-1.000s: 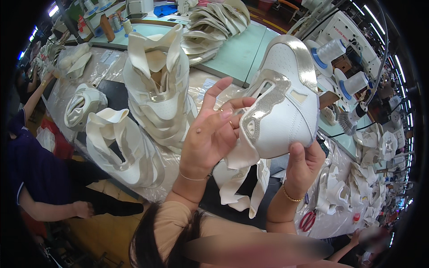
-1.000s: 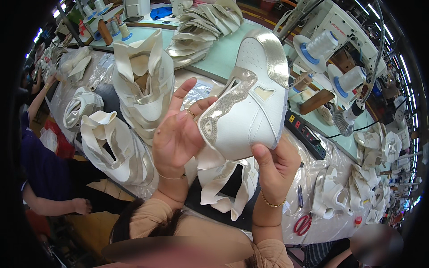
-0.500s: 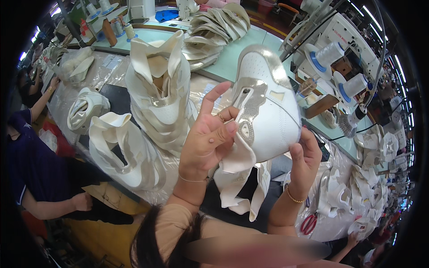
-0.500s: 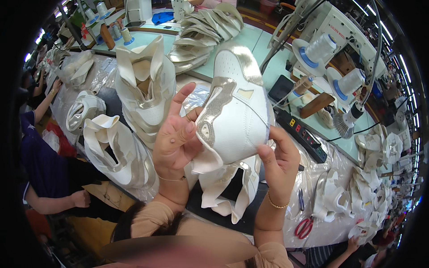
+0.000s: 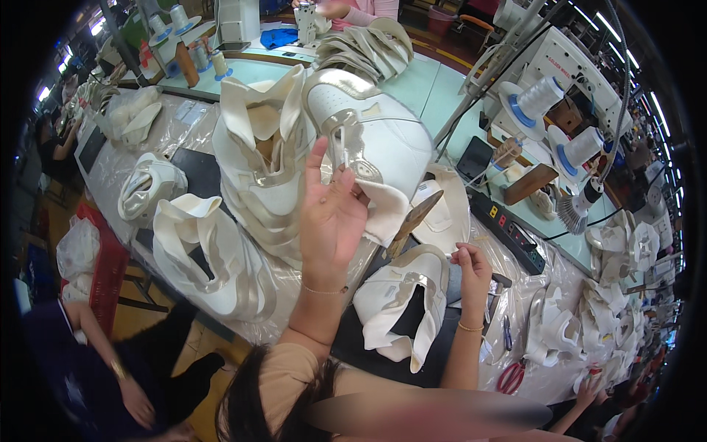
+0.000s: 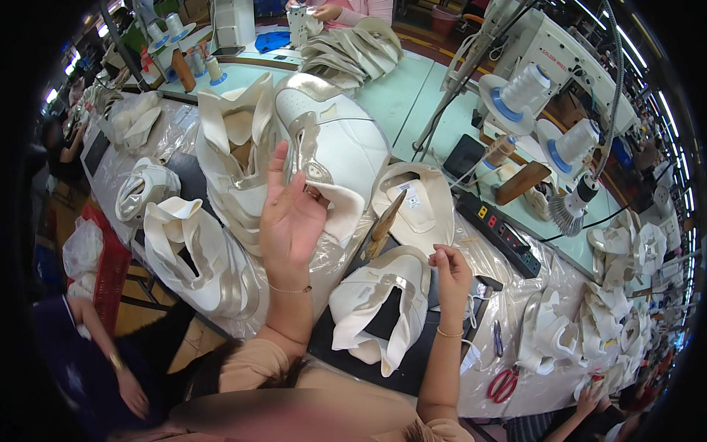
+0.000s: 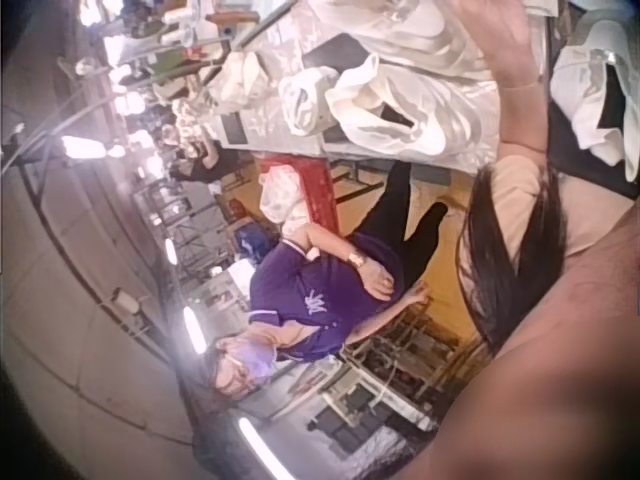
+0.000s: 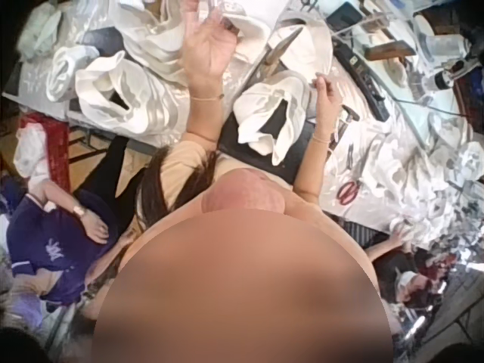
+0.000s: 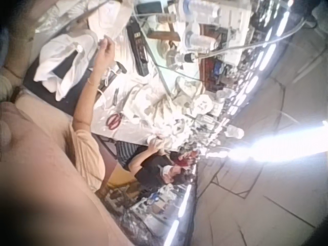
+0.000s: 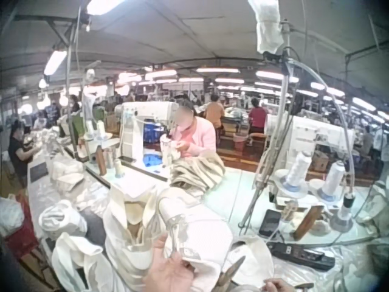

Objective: The person handles white shoe uppers, turns them over, and uses red scissors to trim excess material from the edges. They then insert a white insole into the shoe and adjust it by hand. The work occurs at a factory workstation with sewing machines and stacks of shoe parts visible.

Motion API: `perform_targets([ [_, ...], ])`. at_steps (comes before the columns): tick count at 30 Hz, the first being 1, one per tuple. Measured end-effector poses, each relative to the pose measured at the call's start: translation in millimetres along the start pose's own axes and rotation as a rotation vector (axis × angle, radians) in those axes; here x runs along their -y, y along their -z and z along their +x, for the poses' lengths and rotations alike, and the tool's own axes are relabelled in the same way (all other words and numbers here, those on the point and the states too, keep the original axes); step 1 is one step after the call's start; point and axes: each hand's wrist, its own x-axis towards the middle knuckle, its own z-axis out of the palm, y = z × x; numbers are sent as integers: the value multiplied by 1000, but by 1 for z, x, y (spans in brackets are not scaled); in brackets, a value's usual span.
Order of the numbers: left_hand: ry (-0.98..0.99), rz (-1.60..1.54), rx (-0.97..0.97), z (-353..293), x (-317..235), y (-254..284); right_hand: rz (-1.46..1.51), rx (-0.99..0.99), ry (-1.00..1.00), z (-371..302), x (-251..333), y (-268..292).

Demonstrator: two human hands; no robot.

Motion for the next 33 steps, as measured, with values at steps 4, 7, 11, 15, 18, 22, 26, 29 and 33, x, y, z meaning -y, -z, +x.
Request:
perform_targets([
  [4, 83, -74, -82, 5, 5, 9, -23, -100, 1, -3, -30, -3],
  [7, 210, -173, -75, 5, 7, 9, -3, -136, -19, -6, -41, -4],
  [11, 302, -206, -78, 5, 14, 7, 34, -158, -55, -6, -44, -4],
  [15, 326, -190, -10, 6, 17, 7, 6, -124, -46, -4, -45, -4],
  [18, 305, -183, -20, 6, 17, 9, 37, -113, -69, -4, -46, -4],
  [22, 247, -163, -56, 6, 17, 10, 31, -86, -77, -3, -48, -3],
  [26, 244, -163, -20, 8, 18, 11, -8, -70, -79, -3, -48, -2],
  [29, 248, -172, -31, 8, 20, 11, -9, -67, -85, -2, -49, -2],
  [33, 279, -189, -46, 10, 22, 13, 9, -61, -83, -2, -50, -3],
])
